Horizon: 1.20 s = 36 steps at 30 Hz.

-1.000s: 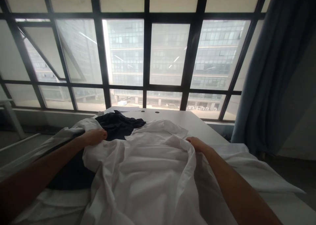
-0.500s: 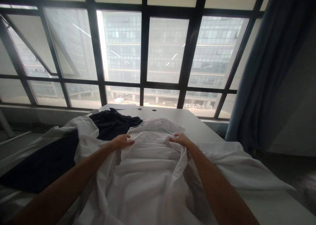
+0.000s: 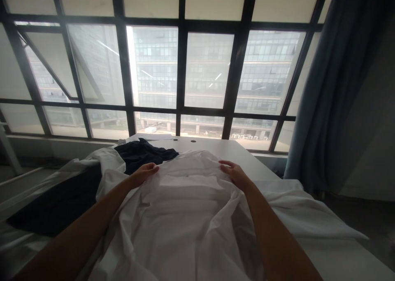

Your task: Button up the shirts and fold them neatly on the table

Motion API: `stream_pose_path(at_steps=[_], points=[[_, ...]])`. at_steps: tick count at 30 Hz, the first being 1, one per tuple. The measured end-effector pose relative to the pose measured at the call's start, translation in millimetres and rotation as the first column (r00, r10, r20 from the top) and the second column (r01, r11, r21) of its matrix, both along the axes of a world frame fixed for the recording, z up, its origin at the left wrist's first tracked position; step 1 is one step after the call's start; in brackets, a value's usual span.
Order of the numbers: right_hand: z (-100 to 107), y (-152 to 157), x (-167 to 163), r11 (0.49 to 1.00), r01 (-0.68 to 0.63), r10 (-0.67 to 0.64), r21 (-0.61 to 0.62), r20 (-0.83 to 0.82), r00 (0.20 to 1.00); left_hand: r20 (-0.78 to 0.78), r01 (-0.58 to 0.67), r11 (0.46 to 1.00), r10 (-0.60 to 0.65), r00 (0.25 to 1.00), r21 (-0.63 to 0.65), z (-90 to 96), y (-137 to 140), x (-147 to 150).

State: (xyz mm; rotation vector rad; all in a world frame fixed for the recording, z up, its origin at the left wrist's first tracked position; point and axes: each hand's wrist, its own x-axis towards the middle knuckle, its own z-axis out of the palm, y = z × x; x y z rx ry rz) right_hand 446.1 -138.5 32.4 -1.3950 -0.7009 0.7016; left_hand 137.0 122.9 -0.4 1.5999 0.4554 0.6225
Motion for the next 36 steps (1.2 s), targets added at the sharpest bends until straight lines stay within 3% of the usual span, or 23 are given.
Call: stream_pose_path(at_steps=[6,9,12,14,16,19,21,24,30,34,36], points=[[6.2,-15.9,7.1,0.999,0.025,-0.023,0.039,-0.062,0.998,0.100,0.070,0.985,-0.055,0.993,-0.158,17.2,7.7,-29.0],[5.8,-19.6,13.4,0.999,0.033,-0.031,0.020,-0.073,0.997,0.132,0.003,0.986,0.019,0.991,-0.165,14.6,12.6,-32.2],[4.5,-18.2,18.8,0.995,0.034,-0.043,-0.090,-0.101,0.994,0.052,-0.109,0.985,0.117,0.992,-0.135,5.4,18.4,-27.3],[1.4,-15.4,22.2,0.980,0.071,-0.091,-0.188,-0.103,0.990,-0.058,-0.218,0.975,0.216,0.975,-0.042,-0.9,22.4,-22.2],[-3.7,-12.6,25.9,0.950,0.177,-0.194,-0.259,-0.042,0.980,-0.155,-0.307,0.941,0.327,0.932,0.139,-3.9,25.2,-17.6],[-11.5,-10.7,30.3,0.911,0.313,-0.290,-0.269,0.125,0.949,-0.209,-0.283,0.850,0.406,0.890,0.445,-0.9,24.1,-12.8],[-13.4,-11.4,31.7,0.918,0.273,-0.216,-0.287,0.216,0.952,-0.246,-0.176,0.787,0.384,0.890,0.591,2.9,18.7,-9.8],[-9.3,-14.7,31.7,0.907,0.122,0.021,-0.404,0.332,0.943,-0.313,-0.026,0.708,0.344,0.885,0.706,3.1,6.5,-4.0],[2.8,-20.4,27.5,0.756,0.095,0.397,-0.647,0.570,0.719,-0.434,0.167,0.620,0.308,0.846,0.767,-9.5,-10.7,7.1],[1.9,-17.8,21.9,0.695,0.152,0.502,-0.703,0.625,0.598,-0.343,0.113,0.594,0.291,0.893,0.797,-5.0,-9.2,7.1],[2.2,-15.2,19.3,0.717,0.191,0.483,-0.670,0.676,0.557,-0.265,0.022,0.601,0.318,0.910,0.799,1.5,-8.6,3.3]])
